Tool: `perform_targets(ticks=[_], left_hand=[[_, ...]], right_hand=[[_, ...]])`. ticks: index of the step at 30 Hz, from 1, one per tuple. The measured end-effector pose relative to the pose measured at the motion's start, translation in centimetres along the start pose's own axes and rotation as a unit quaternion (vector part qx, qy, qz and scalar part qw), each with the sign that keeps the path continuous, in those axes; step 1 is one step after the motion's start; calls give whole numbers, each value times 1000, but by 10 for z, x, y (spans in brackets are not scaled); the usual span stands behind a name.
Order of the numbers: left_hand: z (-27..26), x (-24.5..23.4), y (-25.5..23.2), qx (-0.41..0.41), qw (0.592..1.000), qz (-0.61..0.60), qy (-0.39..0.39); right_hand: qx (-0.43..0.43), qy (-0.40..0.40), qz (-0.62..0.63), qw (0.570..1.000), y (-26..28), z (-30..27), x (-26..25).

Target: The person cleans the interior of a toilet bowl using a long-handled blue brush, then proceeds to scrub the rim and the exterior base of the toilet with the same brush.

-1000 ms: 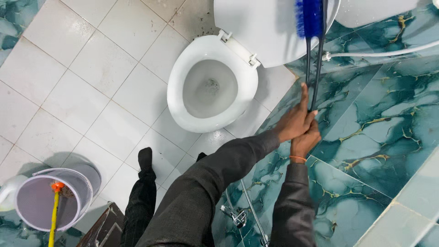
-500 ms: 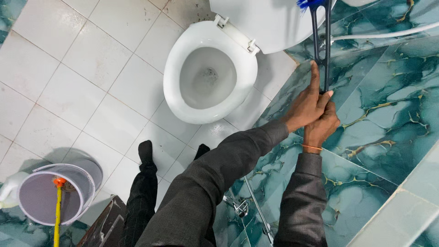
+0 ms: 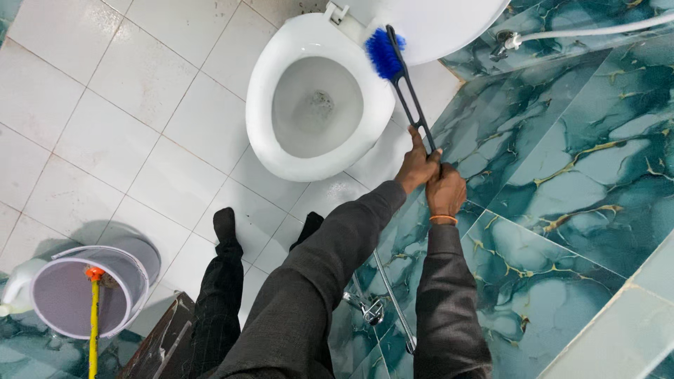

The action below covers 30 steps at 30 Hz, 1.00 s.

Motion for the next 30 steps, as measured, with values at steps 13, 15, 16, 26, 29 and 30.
perform_targets(ticks=[13, 15, 16, 26, 29, 30], left_hand=[[-67, 56, -117, 300, 954, 1, 12], [-62, 51, -72, 202, 977, 24, 68], [-55, 55, -43, 103, 986, 46, 122], [-25, 34, 28, 140, 989, 44, 14], [-55, 55, -30, 86, 988, 50, 117], [-65, 58, -54, 98, 984, 61, 133]], right_hand=[[16, -156, 105, 982, -17, -30, -103], [58, -130, 79, 987, -28, -44, -65], [101, -108, 76, 986, -36, -51, -45], [83, -52, -8, 995, -17, -59, -18], [109, -72, -51, 990, -11, -63, -67], [85, -116, -38, 989, -4, -66, -89]])
Point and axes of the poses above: each hand's wrist, its own z-axis towards the middle knuckle, its own x-axis out of the palm, y = z × x, the point moved 7 cm from there along z, towards the middle knuckle, and after that the axes turned 1 degree about -x, right-handed, at the moved point
